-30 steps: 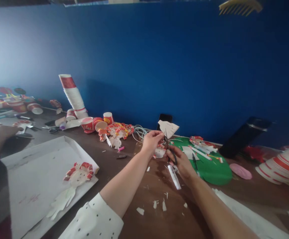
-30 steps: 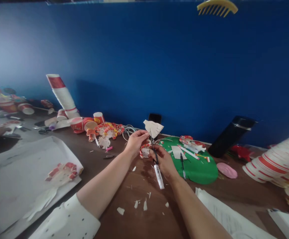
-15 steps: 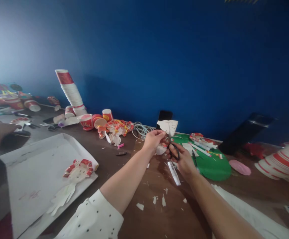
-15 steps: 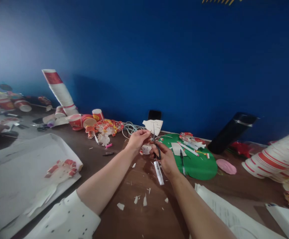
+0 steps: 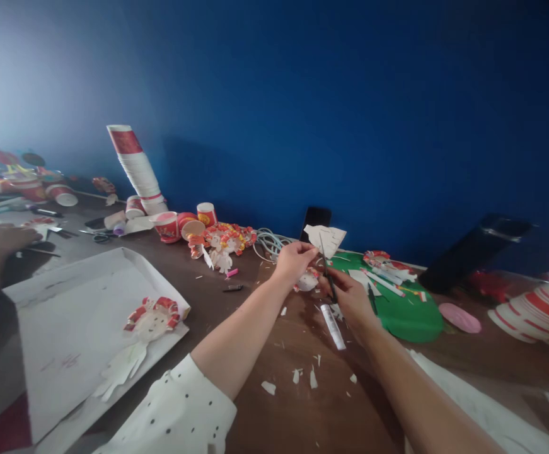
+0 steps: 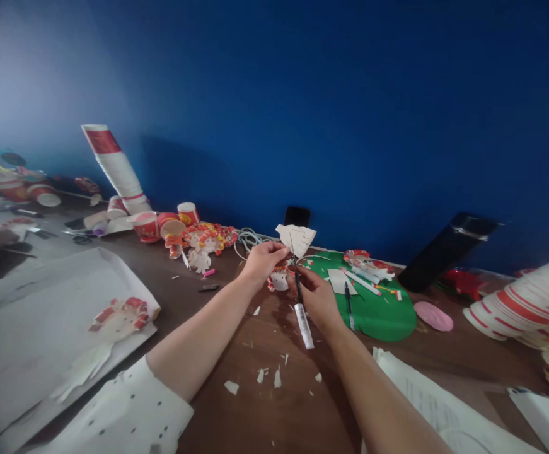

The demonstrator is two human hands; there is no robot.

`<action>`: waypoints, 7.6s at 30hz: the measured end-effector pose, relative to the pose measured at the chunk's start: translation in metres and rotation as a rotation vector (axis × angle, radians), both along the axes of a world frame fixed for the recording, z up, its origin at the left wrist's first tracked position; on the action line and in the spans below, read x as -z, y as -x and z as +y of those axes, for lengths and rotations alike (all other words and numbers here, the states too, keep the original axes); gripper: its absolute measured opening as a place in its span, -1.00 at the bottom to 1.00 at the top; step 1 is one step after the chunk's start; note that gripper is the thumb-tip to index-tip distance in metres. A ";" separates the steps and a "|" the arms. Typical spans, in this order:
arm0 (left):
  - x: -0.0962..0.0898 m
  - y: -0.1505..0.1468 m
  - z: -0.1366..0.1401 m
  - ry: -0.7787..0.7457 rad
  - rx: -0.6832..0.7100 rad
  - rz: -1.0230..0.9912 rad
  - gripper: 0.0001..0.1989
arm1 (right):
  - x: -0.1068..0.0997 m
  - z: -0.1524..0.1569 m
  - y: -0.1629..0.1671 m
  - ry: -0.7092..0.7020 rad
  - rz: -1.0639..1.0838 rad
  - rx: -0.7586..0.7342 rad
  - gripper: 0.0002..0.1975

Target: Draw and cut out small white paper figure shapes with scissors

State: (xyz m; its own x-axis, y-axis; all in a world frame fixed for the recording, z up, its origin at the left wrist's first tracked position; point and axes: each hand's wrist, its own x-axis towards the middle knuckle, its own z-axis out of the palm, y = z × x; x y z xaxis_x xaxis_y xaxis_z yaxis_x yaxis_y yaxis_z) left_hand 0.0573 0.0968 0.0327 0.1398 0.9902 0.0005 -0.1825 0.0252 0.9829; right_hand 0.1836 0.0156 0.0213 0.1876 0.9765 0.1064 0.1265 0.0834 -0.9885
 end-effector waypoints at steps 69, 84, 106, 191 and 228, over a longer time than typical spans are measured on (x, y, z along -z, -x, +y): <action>-0.002 0.016 0.007 -0.104 0.190 0.186 -0.87 | 0.009 0.000 -0.013 0.019 -0.057 -0.127 -0.49; -0.004 0.020 0.007 -0.130 0.216 0.219 -0.84 | 0.015 0.001 -0.014 0.011 -0.058 -0.134 -0.66; -0.017 0.020 -0.001 0.038 0.246 0.040 -0.94 | 0.008 -0.002 -0.008 0.034 0.030 -0.122 -0.65; -0.013 0.030 0.006 -0.121 0.198 0.060 -0.76 | 0.007 0.002 -0.019 0.057 0.059 -0.216 -0.70; -0.008 -0.003 -0.013 -0.067 -0.025 -0.018 -0.79 | 0.004 -0.001 -0.007 -0.004 0.228 -0.112 -0.56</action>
State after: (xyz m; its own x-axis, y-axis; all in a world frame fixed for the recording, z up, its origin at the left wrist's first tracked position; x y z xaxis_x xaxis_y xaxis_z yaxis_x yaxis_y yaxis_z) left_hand 0.0602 0.0835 0.0407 0.1145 0.9910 0.0691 -0.1996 -0.0452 0.9788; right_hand 0.1906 0.0148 0.0175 0.0981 0.9922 0.0773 -0.1103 0.0881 -0.9900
